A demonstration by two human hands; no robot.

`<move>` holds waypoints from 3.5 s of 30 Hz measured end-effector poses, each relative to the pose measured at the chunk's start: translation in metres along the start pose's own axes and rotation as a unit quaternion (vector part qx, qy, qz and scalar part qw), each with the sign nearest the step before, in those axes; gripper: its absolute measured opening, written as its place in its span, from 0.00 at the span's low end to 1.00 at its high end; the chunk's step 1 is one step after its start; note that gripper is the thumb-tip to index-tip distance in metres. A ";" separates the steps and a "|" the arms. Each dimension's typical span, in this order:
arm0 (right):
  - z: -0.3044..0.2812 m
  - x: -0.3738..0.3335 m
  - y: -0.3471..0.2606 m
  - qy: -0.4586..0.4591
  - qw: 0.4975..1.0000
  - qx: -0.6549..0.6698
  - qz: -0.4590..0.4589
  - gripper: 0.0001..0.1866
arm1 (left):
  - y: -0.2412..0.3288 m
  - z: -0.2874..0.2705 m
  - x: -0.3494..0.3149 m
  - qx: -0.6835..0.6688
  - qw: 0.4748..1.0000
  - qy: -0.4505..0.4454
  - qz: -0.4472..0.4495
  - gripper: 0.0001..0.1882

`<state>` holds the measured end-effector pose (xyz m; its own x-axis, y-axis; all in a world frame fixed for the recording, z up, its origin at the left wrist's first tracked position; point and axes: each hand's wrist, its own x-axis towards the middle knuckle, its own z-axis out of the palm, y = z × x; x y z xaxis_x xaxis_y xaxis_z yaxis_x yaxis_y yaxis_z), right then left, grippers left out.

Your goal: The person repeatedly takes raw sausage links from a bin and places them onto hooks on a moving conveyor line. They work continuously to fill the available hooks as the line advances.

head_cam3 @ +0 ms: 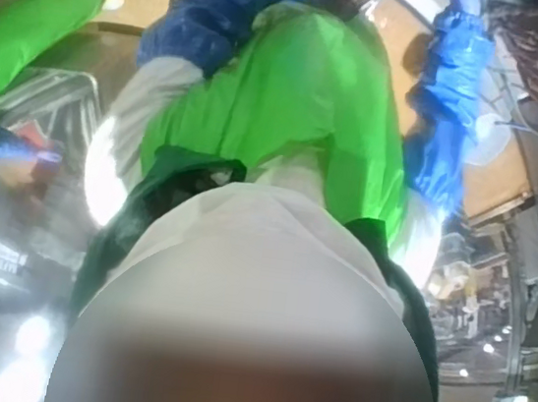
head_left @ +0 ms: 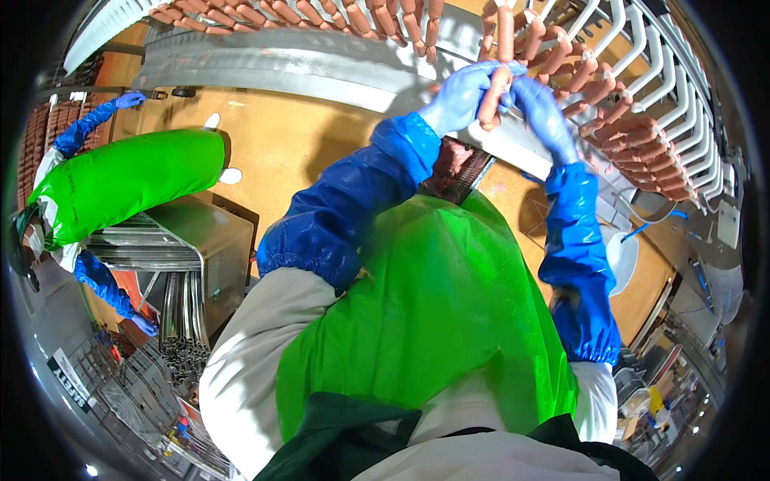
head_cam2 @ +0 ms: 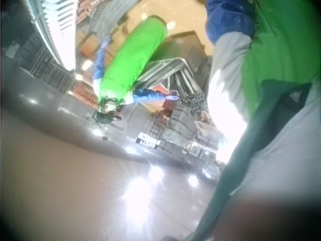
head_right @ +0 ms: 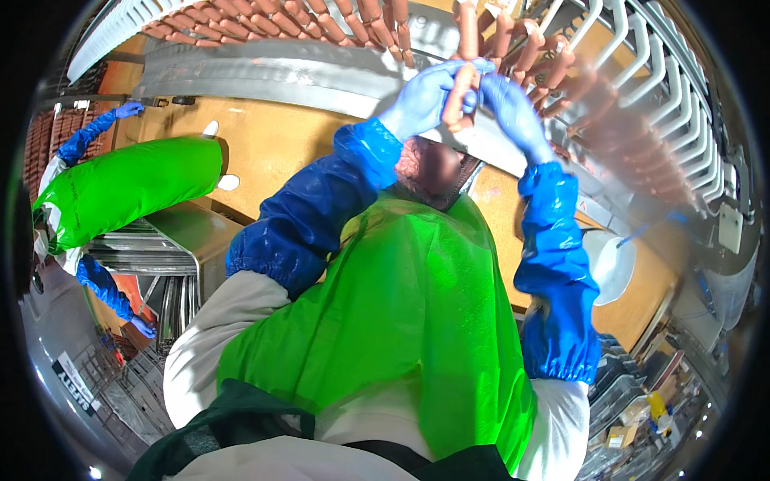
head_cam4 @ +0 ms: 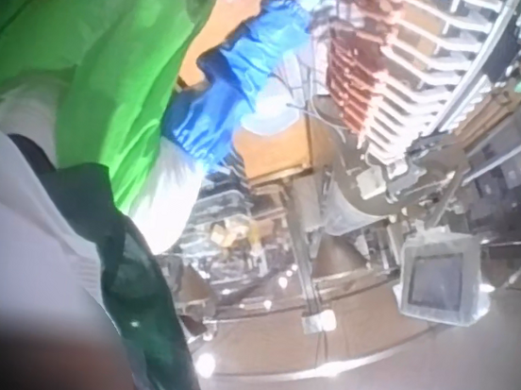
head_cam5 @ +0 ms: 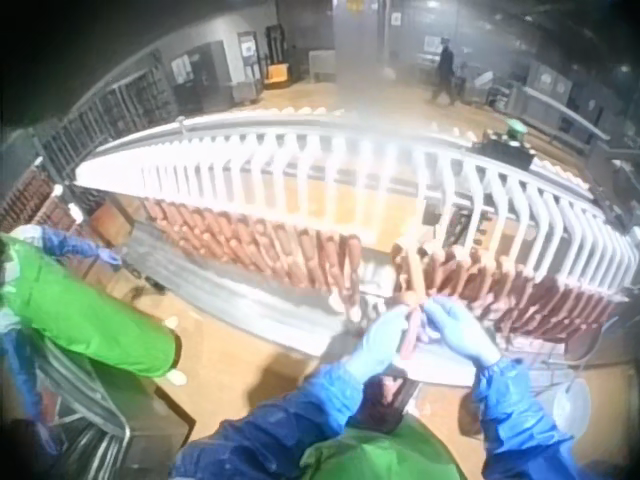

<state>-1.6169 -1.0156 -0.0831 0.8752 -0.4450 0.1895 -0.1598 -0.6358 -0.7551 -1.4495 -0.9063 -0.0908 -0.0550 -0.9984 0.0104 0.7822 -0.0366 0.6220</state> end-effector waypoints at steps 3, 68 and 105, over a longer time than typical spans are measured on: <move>0.028 -0.010 -0.009 -0.077 0.897 0.258 0.351 0.17 | 0.038 0.015 -0.013 0.140 0.987 0.078 0.008 0.17; -0.013 -0.038 -0.030 0.071 0.806 0.490 0.324 0.28 | -0.050 0.066 0.019 0.648 0.725 0.148 0.178 0.25; 0.058 0.037 -0.079 0.308 0.616 0.684 0.240 0.10 | 0.124 -0.012 -0.045 0.700 0.673 0.215 0.102 0.17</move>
<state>-1.5452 -0.9453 -0.0524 0.4709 -0.7972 -0.3777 0.5696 0.6017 -0.5599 -1.3432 -0.8665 -0.0235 0.3859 -0.9074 0.1664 -0.6214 -0.1224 0.7739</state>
